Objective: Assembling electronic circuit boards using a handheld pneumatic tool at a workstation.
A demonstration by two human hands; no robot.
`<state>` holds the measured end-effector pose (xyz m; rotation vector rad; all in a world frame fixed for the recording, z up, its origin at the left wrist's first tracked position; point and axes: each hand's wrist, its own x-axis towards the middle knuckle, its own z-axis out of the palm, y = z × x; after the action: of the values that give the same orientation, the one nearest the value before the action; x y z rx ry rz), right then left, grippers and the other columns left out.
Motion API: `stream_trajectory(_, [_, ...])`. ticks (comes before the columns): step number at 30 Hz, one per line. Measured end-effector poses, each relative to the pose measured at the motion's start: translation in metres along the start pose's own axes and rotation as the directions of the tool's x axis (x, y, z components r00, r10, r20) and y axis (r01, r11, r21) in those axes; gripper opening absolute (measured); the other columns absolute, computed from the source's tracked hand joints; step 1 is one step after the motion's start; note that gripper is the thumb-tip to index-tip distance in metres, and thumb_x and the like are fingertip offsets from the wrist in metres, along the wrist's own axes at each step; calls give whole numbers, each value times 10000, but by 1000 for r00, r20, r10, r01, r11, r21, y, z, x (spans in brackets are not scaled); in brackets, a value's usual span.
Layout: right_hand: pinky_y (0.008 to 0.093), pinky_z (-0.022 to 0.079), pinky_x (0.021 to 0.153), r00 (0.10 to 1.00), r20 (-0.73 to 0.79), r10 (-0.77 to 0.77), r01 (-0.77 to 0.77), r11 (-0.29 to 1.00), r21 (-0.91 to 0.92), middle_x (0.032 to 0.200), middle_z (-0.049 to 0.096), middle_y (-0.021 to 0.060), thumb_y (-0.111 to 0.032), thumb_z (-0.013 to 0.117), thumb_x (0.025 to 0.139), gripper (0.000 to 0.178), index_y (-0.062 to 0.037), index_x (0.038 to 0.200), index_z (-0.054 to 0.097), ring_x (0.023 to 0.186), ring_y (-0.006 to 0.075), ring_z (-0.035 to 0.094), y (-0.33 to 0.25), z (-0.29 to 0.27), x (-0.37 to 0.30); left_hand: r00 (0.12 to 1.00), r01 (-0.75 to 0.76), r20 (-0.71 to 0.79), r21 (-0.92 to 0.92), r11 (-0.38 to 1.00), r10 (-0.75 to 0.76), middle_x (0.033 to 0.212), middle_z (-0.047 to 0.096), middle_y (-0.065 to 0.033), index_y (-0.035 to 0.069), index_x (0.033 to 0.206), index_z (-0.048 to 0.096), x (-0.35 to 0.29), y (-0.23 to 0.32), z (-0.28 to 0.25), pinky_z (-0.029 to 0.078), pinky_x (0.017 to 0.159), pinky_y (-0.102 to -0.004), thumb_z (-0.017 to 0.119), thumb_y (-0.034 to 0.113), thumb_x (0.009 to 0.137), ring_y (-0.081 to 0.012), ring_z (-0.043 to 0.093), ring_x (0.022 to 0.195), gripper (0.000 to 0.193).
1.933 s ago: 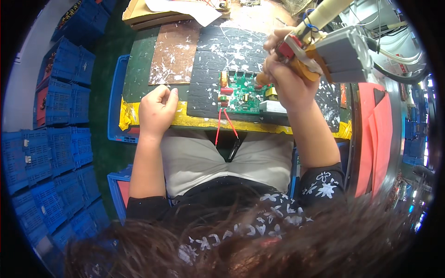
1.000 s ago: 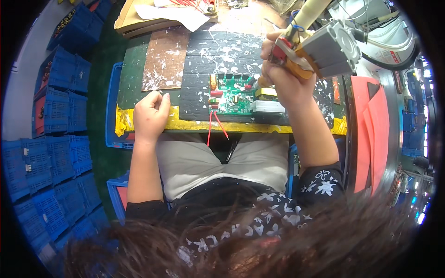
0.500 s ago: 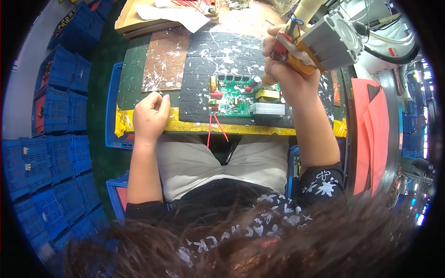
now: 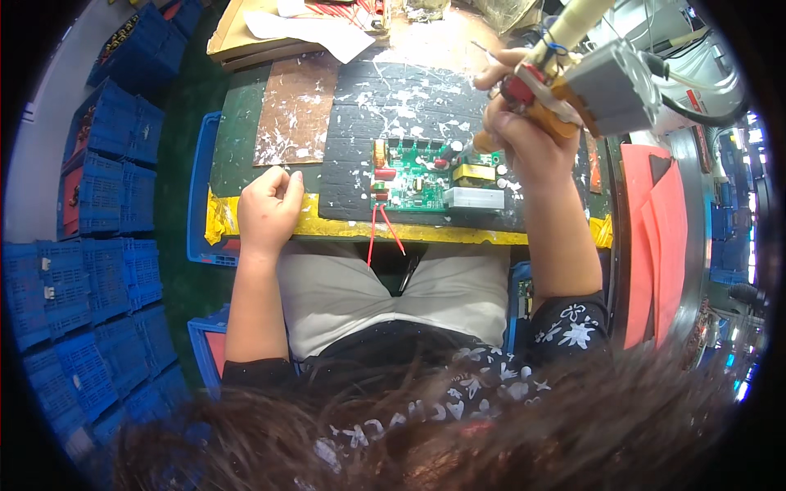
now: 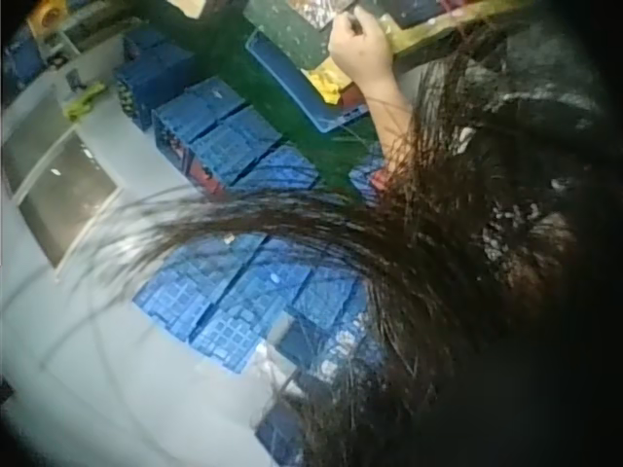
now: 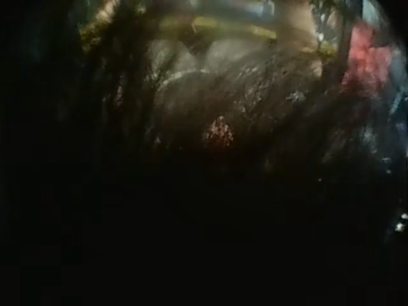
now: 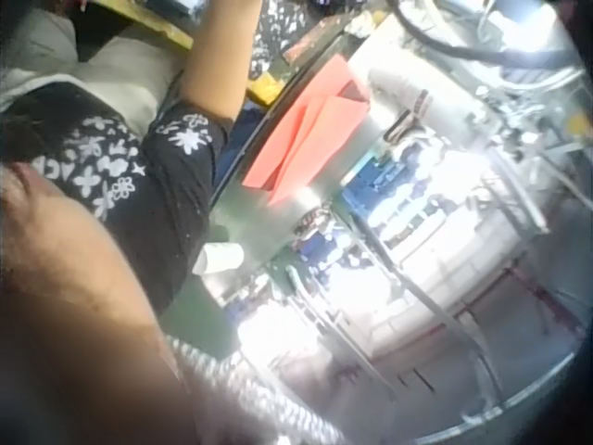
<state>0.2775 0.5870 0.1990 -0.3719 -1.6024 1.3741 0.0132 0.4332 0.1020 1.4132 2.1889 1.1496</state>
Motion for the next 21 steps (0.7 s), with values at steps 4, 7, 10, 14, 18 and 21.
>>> stream_trajectory(4, [196, 396, 513, 999, -42, -6, 8, 999, 34, 1011, 580, 217, 78, 481, 744, 550, 61, 1291, 423, 571, 75, 486, 6, -5, 1, 1000, -21, -10, 6, 1000, 21, 525, 381, -24, 6, 638, 455, 0, 1, -1, 280, 465, -291, 642, 112, 863, -80, 318, 506, 311])
stream_trajectory(7, [204, 397, 509, 1000, -31, 1, 0, 1000, 20, 976, 593, 205, 81, 472, 743, 533, 57, 1274, 439, 557, 70, 473, 8, -6, 5, 1000, -6, -17, 14, 1000, 6, 530, 385, -25, 4, 638, 456, 0, 0, -1, 279, 467, -292, 641, 113, 865, -82, 322, 510, 313])
stream_trajectory(10, [209, 393, 502, 1000, -31, -1, 2, 999, 33, 950, 597, 174, 98, 469, 738, 520, 61, 1256, 454, 563, 77, 481, 9, -7, 11, 1000, -4, -7, 15, 1000, 4, 541, 388, -25, 5, 637, 446, 0, 2, -1, 284, 473, -290, 642, 117, 868, -83, 328, 517, 324])
stream_trajectory(14, [211, 373, 490, 995, -40, 94, -91, 993, 72, 923, 587, 137, 129, 466, 731, 535, 70, 1262, 440, 578, 98, 494, 7, -8, 15, 1000, -6, -3, 28, 1000, 6, 546, 386, -23, 7, 640, 437, 0, 0, -1, 286, 474, -289, 639, 114, 872, -83, 326, 519, 326])
stream_trajectory(18, [211, 377, 500, 992, -30, 121, -120, 992, 39, 936, 585, 140, 115, 481, 730, 524, 83, 1252, 445, 579, 92, 494, 4, -8, 19, 1000, -3, -16, 19, 1000, 3, 522, 426, -69, 6, 650, 501, 1, -1, -1, 327, 472, -315, 653, 146, 846, -128, 359, 478, 285])
stream_trajectory(21, [214, 383, 510, 996, -19, 87, -86, 995, 43, 953, 582, 145, 104, 498, 721, 520, 91, 1239, 452, 585, 89, 495, 5, -8, 19, 1000, -5, 4, 26, 1000, 5, 548, 384, -25, 6, 643, 436, 1, 3, -1, 290, 475, -290, 635, 105, 874, -86, 326, 520, 321])
